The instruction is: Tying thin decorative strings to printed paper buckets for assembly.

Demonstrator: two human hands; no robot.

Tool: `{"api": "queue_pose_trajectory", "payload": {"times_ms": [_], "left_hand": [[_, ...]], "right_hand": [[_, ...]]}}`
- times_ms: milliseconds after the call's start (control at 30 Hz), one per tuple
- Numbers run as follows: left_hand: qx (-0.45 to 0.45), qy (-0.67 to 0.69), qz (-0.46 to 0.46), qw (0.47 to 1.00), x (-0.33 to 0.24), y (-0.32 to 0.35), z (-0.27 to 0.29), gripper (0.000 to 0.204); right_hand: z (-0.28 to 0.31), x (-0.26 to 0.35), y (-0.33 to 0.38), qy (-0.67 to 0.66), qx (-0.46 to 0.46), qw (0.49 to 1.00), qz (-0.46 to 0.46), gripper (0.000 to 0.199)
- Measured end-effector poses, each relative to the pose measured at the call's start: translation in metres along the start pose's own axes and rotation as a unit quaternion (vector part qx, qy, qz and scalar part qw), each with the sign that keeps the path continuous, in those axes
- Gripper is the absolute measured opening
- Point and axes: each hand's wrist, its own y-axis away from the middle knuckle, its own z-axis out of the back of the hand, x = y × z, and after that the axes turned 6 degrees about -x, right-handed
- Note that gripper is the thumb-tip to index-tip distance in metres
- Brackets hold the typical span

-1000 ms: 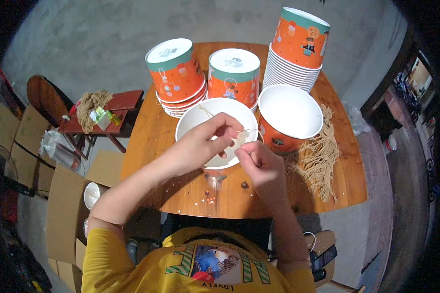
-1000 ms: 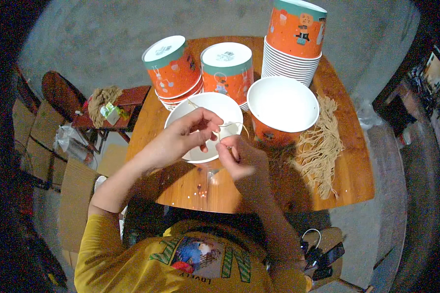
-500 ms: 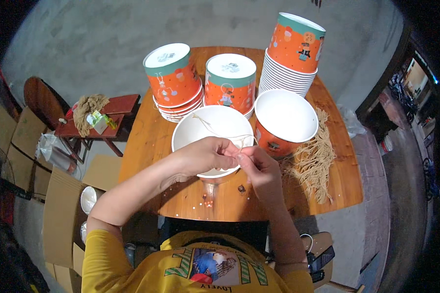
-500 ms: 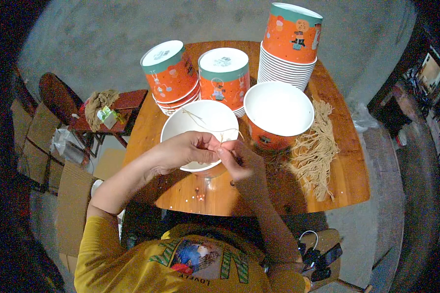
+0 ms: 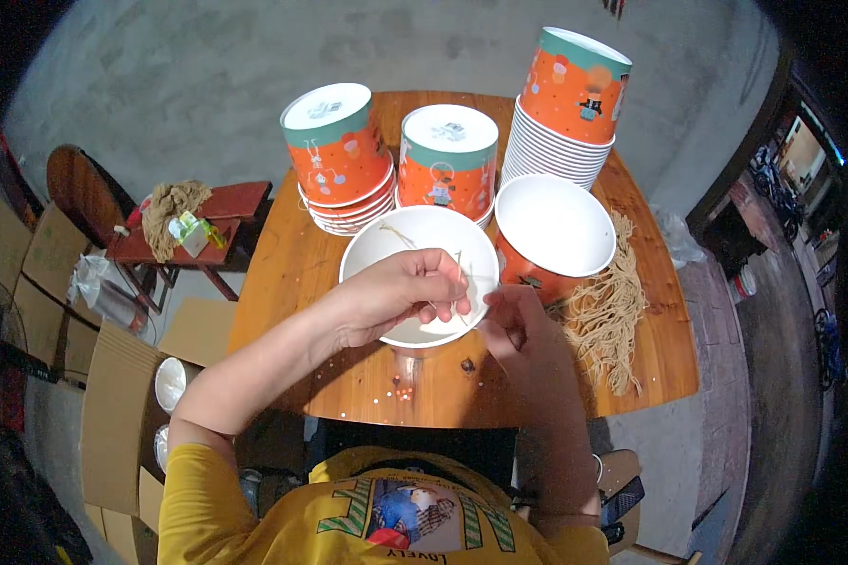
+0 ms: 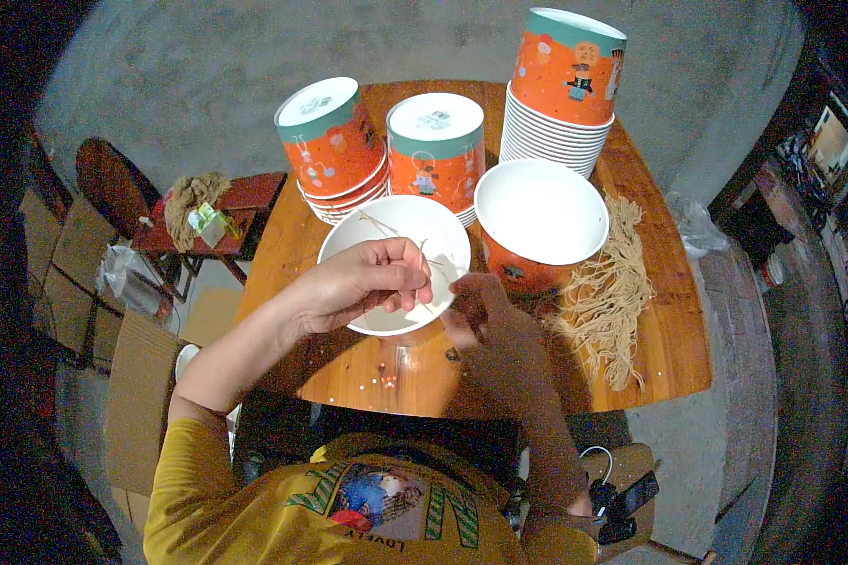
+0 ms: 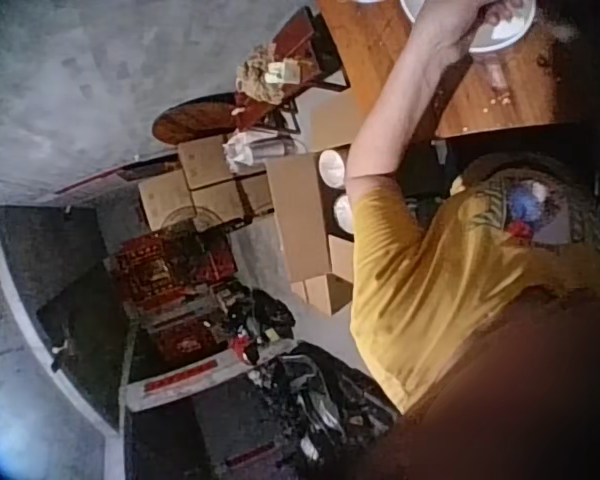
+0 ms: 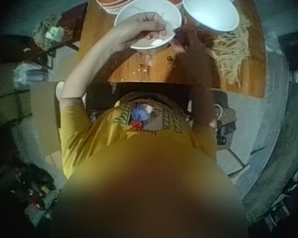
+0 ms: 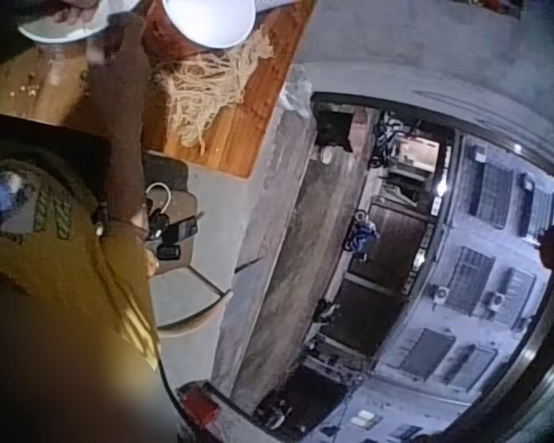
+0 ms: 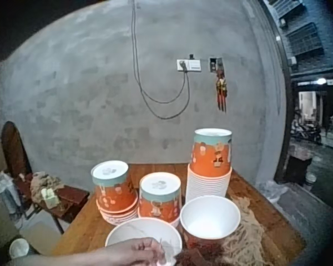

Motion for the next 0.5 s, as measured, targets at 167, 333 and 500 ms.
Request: {"api": "queue_pose_trajectory", "payload": {"times_ms": [167,333,500], "left_hand": [[-0.019,-0.106,-0.023,0.994,0.002,-0.002,-0.008,0.011],[0.028,-0.177,-0.078,0.981,0.011,-0.004,-0.015,0.014],[0.011,-0.206,-0.070,0.976,0.007,0.000,-0.016,0.016]], "right_hand": [[0.027,0.013,0.009,0.181,-0.038,0.963,0.198,0.014],[0.023,0.026,-0.003,0.103,-0.024,0.966,0.235,0.011],[0.011,0.013,-0.018,0.035,-0.037,0.978,0.204,0.009]]}}
